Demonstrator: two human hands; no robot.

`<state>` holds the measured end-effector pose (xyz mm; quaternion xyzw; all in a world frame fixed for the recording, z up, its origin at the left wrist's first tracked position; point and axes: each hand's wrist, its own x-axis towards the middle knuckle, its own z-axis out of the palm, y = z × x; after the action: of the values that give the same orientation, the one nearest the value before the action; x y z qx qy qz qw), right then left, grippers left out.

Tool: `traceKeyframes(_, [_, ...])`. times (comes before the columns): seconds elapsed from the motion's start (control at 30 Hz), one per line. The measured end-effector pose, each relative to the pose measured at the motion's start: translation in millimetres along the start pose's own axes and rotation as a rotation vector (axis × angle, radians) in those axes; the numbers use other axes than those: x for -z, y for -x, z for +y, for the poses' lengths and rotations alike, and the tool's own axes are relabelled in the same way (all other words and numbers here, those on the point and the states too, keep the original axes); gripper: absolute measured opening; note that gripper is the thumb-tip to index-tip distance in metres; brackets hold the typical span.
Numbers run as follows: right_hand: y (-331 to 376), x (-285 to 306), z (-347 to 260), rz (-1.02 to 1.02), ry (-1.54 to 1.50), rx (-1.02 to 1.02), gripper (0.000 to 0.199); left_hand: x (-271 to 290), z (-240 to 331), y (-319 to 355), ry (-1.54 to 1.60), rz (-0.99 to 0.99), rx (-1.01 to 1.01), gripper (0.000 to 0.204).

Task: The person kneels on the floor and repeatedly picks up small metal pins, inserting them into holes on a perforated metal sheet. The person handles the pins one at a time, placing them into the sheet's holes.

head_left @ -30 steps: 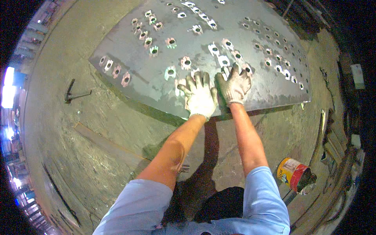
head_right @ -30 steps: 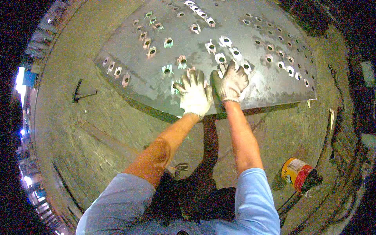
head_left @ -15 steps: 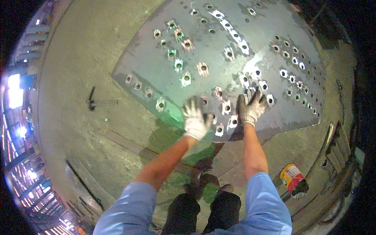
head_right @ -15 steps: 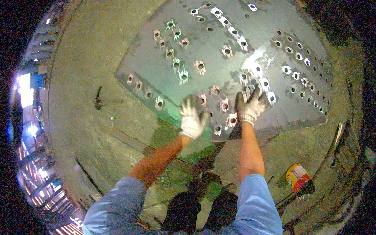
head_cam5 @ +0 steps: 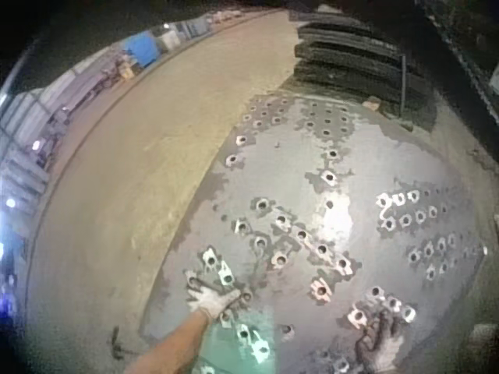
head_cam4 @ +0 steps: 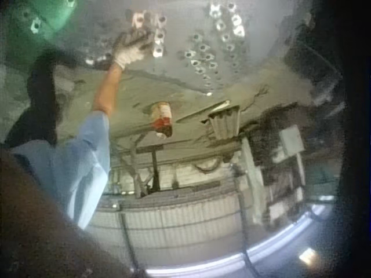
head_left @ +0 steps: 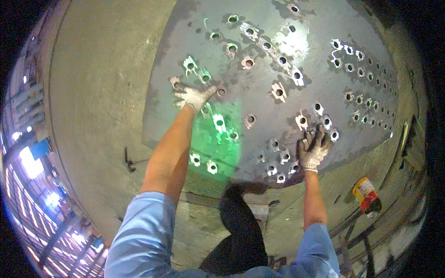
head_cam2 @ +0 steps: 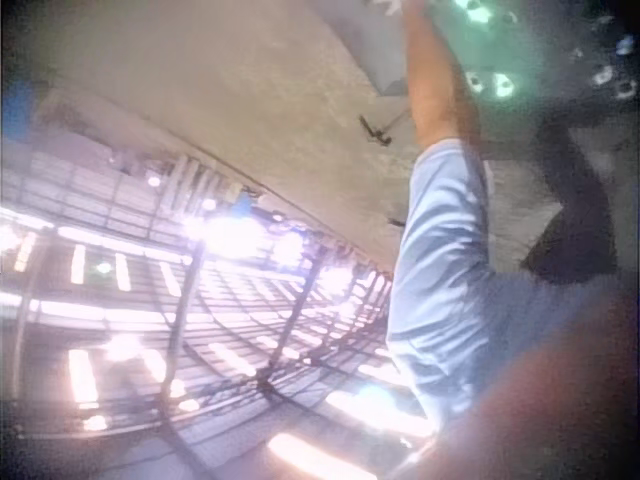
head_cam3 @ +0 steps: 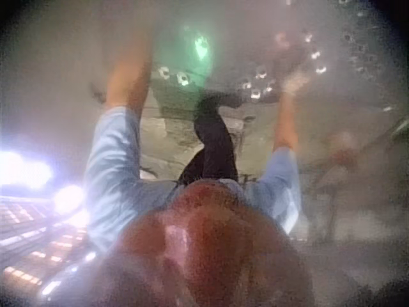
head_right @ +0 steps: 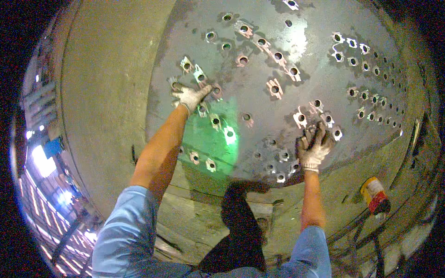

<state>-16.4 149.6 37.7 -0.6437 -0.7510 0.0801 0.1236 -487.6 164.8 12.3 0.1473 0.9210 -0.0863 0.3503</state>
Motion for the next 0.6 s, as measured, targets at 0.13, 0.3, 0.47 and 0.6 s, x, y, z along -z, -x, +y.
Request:
traceKeyframes(0.13, [-5.3, 3.2, -40.8, -0.020, 0.048, -0.230, 0.092, -11.9, -7.3, -10.8, -0.031, -0.022, -0.169, 0.146])
traceKeyframes(0.3, [-17.1, -32.7, -153.1, -0.076, 0.162, -0.701, 0.095, -30.9, -31.7, -58.3, 0.056, -0.324, -0.289, 0.130])
traceKeyframes(0.47, [-48.2, -63.8, -290.3, -0.039, 0.023, -0.739, 0.099, 6.8, -4.4, -31.8, -0.021, -0.604, -0.198, 0.133])
traceKeyframes(0.6, [-55.7, -107.0, -351.7, 0.026, 0.050, -0.898, 0.099, -2.0, 4.4, -15.6, -0.470, -0.279, -0.146, 0.129])
